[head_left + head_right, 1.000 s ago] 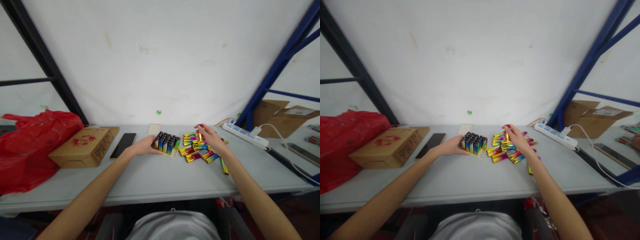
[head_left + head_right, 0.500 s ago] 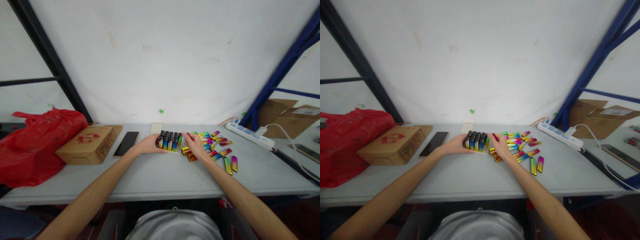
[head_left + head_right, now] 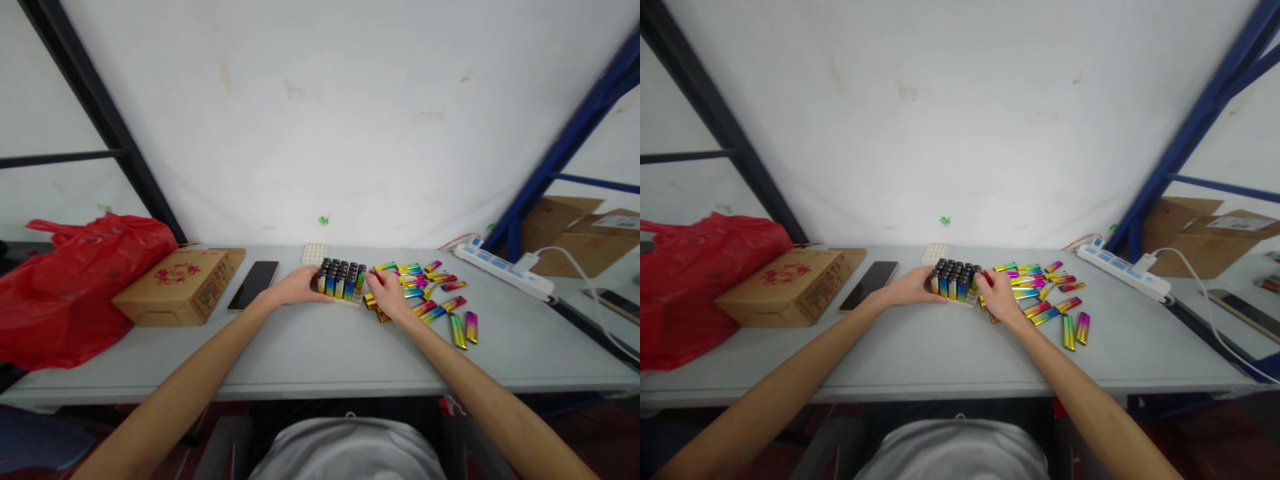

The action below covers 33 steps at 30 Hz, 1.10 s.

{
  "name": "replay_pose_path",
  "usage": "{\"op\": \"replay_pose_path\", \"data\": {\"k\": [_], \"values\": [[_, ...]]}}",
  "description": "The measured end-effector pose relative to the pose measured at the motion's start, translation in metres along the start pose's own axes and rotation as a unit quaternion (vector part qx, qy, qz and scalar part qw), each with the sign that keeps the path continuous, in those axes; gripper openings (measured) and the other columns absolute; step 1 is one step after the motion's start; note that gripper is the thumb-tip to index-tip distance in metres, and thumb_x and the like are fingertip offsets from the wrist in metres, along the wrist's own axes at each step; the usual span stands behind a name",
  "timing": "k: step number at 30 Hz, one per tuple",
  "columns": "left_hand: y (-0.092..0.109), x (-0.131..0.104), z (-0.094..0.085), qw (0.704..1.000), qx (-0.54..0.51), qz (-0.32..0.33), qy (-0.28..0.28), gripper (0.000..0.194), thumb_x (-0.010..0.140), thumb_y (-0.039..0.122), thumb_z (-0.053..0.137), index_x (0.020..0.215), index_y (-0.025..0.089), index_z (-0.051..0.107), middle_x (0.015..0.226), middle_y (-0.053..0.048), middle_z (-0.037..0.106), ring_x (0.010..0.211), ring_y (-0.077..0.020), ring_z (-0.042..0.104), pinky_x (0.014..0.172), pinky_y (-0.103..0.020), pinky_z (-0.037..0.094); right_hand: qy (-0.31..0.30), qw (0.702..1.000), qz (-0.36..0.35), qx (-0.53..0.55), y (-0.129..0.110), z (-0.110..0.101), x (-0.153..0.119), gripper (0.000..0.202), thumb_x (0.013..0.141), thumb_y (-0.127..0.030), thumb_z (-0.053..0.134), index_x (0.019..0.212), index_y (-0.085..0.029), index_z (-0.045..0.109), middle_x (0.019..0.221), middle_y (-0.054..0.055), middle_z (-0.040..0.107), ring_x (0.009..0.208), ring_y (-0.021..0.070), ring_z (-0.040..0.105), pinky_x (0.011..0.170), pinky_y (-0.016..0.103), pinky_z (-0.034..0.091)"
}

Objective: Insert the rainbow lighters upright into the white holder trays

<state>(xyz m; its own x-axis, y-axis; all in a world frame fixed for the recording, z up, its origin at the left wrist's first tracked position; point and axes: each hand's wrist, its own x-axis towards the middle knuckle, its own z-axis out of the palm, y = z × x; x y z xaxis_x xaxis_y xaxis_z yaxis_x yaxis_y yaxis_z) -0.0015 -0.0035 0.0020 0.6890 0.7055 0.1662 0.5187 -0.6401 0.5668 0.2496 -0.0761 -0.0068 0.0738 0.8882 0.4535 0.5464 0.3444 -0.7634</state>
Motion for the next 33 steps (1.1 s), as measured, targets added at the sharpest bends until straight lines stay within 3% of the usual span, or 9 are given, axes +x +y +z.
{"op": "replay_pose_path", "data": {"k": [10,19,24,29,33], "values": [[-0.003,0.001,-0.002,1.0,-0.023,-0.005,-0.004,0.063,0.065,0.062,0.084,0.105,0.016,0.069,0.096,-0.007,0.074,0.085,-0.0251,0.066,0.071,-0.031,0.05,0.012,0.996,-0.075,-0.038,-0.005,-0.006,-0.003,0.054,0.097,-0.059,0.047,0.06,-0.023,0.033,0.054,-0.004,0.038,0.054,0.0118,0.034,0.056,0.029,0.025],[-0.004,0.001,-0.004,1.0,0.009,-0.026,-0.015,0.064,0.065,0.065,0.083,0.103,0.015,0.068,0.094,-0.005,0.072,0.082,-0.024,0.065,0.066,-0.029,0.046,-0.01,0.997,-0.069,-0.032,0.001,-0.003,-0.003,0.041,0.091,-0.045,0.046,0.059,-0.024,0.032,0.052,-0.004,0.036,0.051,0.0117,0.034,0.053,0.029,0.024],[-0.006,0.002,-0.004,1.0,0.017,-0.021,-0.011,0.064,0.065,0.065,0.083,0.102,0.015,0.068,0.094,-0.005,0.072,0.081,-0.0232,0.064,0.066,-0.029,0.045,-0.007,0.996,-0.078,-0.047,-0.004,-0.005,-0.004,0.042,0.094,-0.046,0.045,0.061,-0.024,0.035,0.052,-0.004,0.038,0.052,0.0125,0.037,0.055,0.029,0.026],[-0.007,0.002,-0.003,1.0,0.012,-0.024,-0.012,0.064,0.065,0.067,0.083,0.1,0.016,0.067,0.091,-0.005,0.071,0.079,-0.0231,0.063,0.065,-0.03,0.046,-0.032,0.994,-0.091,-0.051,-0.01,-0.012,-0.006,0.033,0.102,-0.05,0.046,0.086,-0.022,0.053,0.063,-0.004,0.052,0.058,0.0145,0.047,0.059,0.028,0.033],[-0.005,0.001,-0.003,0.999,0.015,-0.028,-0.006,0.062,0.064,0.066,0.084,0.097,0.016,0.067,0.088,-0.004,0.07,0.077,-0.0227,0.063,0.065,-0.03,0.045,-0.047,0.983,-0.158,-0.081,-0.009,-0.02,-0.006,0.028,0.106,-0.044,0.042,0.095,-0.021,0.056,0.077,0.001,0.06,0.07,0.0175,0.055,0.068,0.03,0.04]]}}
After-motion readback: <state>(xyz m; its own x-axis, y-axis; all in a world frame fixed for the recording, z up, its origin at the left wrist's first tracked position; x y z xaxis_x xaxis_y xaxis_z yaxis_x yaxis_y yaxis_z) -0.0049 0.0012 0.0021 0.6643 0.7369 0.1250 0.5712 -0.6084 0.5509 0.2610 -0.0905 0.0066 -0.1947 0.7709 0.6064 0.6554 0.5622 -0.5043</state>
